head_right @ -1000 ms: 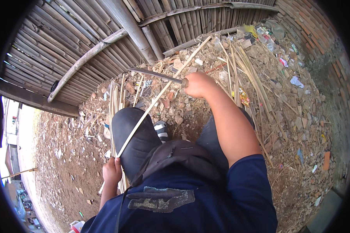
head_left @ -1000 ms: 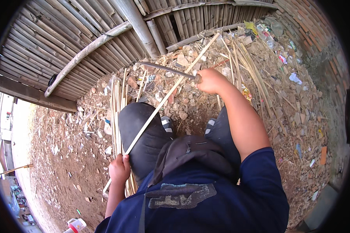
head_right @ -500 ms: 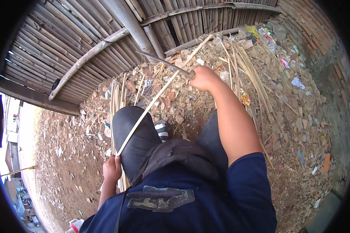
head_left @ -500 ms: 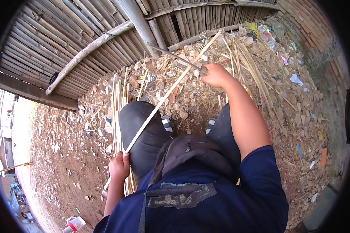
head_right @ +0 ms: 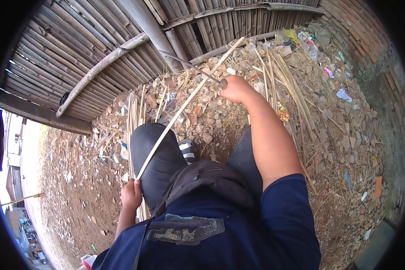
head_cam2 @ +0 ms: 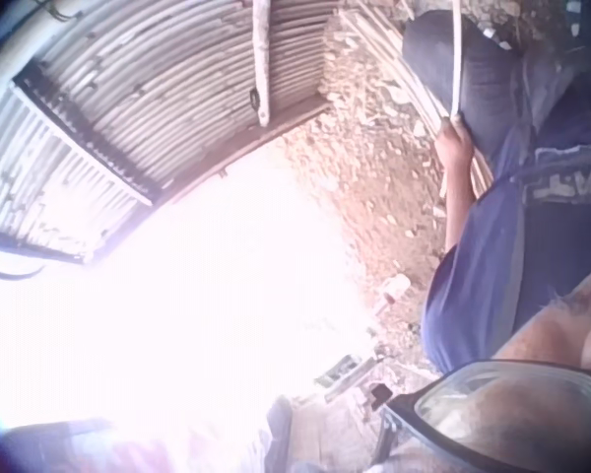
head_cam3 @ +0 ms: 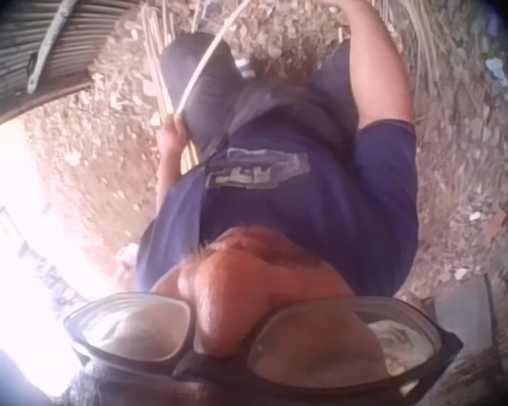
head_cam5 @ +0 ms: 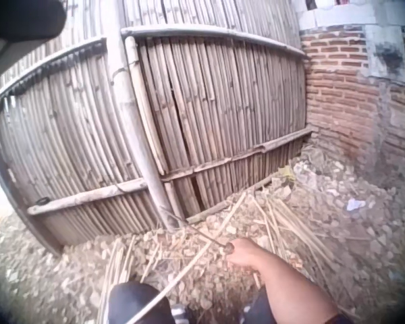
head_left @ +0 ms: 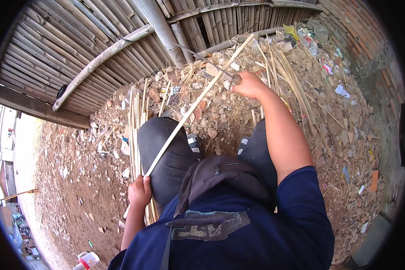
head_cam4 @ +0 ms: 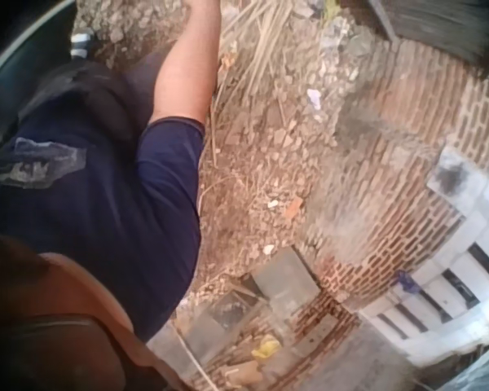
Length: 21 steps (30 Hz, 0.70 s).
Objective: The person strips layers from a thin bamboo stick using a blade by hand while sitting on the ground.
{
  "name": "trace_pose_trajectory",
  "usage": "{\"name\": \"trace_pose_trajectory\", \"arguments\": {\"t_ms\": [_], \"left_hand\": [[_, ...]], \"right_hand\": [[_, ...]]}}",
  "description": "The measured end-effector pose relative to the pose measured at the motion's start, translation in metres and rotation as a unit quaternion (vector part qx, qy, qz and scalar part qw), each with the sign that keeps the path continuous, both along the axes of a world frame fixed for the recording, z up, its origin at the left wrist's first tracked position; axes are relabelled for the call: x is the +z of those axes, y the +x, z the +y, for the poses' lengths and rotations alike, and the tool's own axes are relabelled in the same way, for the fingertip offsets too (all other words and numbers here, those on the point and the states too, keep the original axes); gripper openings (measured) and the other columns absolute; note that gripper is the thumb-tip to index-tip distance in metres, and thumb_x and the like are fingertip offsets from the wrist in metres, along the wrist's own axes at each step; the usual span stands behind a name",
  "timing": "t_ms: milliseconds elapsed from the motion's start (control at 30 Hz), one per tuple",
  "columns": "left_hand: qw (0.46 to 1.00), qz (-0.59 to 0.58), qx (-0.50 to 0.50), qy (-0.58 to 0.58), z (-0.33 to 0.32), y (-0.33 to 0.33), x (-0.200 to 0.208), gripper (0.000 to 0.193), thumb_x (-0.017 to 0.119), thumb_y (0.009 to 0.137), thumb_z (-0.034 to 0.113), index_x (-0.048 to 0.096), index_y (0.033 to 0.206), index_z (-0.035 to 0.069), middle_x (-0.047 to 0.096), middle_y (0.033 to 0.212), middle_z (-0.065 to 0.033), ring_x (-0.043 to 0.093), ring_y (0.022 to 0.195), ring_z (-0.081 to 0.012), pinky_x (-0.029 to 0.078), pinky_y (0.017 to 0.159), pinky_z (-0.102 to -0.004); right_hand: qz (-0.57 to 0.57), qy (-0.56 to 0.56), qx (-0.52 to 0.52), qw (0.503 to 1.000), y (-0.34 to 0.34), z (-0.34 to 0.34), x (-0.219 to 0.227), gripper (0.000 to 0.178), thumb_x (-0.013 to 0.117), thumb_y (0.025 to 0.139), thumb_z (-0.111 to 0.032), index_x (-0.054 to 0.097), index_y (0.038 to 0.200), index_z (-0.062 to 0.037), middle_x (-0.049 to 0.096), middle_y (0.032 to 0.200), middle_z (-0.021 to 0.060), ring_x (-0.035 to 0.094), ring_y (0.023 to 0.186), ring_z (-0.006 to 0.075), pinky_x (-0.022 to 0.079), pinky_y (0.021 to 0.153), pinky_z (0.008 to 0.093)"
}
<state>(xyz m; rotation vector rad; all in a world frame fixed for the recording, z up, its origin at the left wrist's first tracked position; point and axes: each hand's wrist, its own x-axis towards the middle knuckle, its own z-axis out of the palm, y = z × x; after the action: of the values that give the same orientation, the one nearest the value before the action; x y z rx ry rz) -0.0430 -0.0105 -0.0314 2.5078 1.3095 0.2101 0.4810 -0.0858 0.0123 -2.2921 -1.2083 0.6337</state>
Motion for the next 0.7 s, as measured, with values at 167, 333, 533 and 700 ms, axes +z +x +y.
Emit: {"name": "trace_pose_trajectory", "arguments": {"t_ms": [167,333,533,700], "left_hand": [[1.0,0.011,-0.01,-0.006,0.003,-0.004,0.003,0.045,0.049,0.104,0.038,0.053,0.076,0.003,0.06,0.065,-0.025,0.061,0.063,-0.0489,0.047,0.059,-0.0568],[1.0,-0.004,-0.017,-0.021,0.004,-0.003,0.002,0.045,0.048,0.104,0.037,0.053,0.076,0.002,0.06,0.066,-0.0259,0.061,0.065,-0.0493,0.046,0.059,-0.0563],[0.999,-0.011,0.005,-0.04,0.003,-0.001,-0.003,0.046,0.048,0.104,0.037,0.053,0.076,0.001,0.061,0.068,-0.0267,0.061,0.067,-0.0496,0.046,0.062,-0.0561],[1.0,0.015,0.002,-0.014,0.001,0.0,0.005,0.045,0.047,0.104,0.036,0.053,0.076,0.002,0.06,0.067,-0.0255,0.06,0.066,-0.049,0.046,0.061,-0.056]], "right_hand": [[0.017,-0.107,0.035,0.993,-0.035,0.001,0.031,0.025,0.066,0.088,-0.024,0.069,0.103,-0.0041,0.07,0.098,0.0149,0.068,0.095,0.0302,0.054,0.084,0.0423],[-0.101,-0.053,0.168,0.979,-0.069,-0.001,0.028,0.018,0.067,0.088,-0.023,0.066,0.088,-0.0057,0.065,0.079,0.0099,0.065,0.077,0.0257,0.053,0.074,0.0423],[0.012,-0.042,0.025,0.999,-0.018,0.008,0.017,0.026,0.07,0.082,-0.024,0.07,0.099,-0.005,0.072,0.096,0.0152,0.069,0.094,0.0334,0.054,0.081,0.044],[0.003,-0.018,-0.018,1.0,-0.009,0.0,0.01,0.029,0.071,0.083,-0.026,0.07,0.103,-0.0049,0.072,0.097,0.0174,0.069,0.095,0.0337,0.054,0.084,0.0436]]}}
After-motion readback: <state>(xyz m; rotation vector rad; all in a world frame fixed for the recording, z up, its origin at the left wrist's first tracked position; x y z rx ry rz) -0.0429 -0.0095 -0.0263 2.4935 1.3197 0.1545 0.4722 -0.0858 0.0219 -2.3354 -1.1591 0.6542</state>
